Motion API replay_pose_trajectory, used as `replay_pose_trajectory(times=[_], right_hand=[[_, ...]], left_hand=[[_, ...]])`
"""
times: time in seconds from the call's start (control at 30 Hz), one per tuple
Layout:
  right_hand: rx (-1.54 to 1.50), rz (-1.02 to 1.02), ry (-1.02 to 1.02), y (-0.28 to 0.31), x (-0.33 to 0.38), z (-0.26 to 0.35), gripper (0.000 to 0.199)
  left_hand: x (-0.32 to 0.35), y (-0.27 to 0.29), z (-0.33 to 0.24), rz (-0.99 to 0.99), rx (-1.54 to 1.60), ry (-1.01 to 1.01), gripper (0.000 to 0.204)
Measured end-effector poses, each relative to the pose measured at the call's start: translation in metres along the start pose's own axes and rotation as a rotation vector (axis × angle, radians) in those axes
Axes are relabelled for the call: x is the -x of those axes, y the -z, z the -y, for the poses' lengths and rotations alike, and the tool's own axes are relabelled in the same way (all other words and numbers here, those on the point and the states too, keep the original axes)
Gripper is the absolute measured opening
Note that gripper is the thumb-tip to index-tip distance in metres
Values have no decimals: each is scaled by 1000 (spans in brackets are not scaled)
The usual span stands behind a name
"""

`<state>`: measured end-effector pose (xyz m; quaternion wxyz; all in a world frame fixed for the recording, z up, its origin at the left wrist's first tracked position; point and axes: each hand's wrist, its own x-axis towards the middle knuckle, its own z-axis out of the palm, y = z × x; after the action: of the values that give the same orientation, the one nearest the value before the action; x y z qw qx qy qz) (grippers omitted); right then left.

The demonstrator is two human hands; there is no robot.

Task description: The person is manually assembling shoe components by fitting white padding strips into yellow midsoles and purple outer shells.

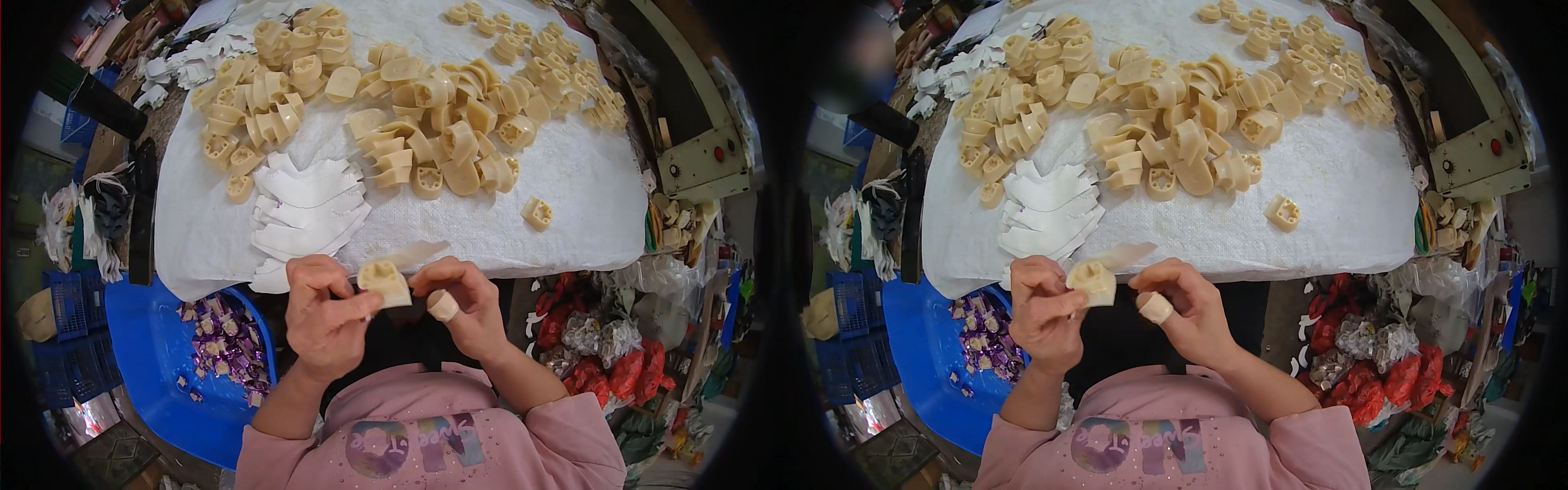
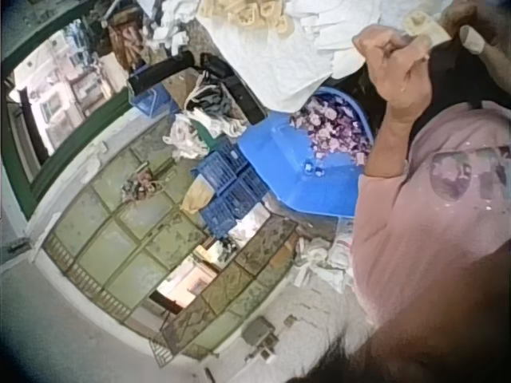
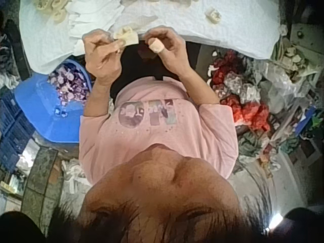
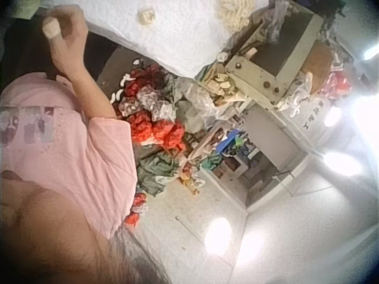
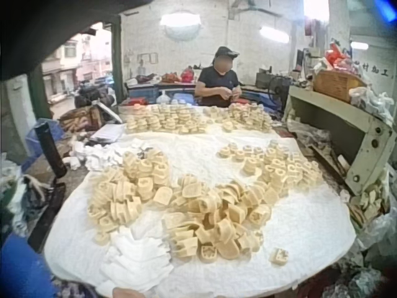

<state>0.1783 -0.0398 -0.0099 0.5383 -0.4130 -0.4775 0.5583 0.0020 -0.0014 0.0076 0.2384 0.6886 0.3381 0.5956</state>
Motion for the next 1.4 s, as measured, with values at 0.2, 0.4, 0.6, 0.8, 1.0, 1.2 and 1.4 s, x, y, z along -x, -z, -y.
replay_pose_trajectory(times=[0.2,0.4,0.6,0.8,1.0,1.2,1.4], right_hand=[[-337,-137,-146,-4,8,6,26],[-303,-119,-165,-6,17,14,24],[-54,-53,-107,-10,7,22,25],[161,120,-141,12,-8,19,30],[-291,343,-448,36,-25,19,45],[-177,339,-397,32,-32,13,38],[-75,178,-278,25,-28,-1,37]], left_hand=[[7,-11,-4,191,93,-56,29],[10,-16,-3,237,-176,-180,24],[6,-21,-10,295,-381,-215,19],[9,-14,1,293,-149,45,18],[10,-18,-4,319,172,43,25],[12,-19,-3,388,47,-41,20],[10,-21,-8,368,95,241,13]])
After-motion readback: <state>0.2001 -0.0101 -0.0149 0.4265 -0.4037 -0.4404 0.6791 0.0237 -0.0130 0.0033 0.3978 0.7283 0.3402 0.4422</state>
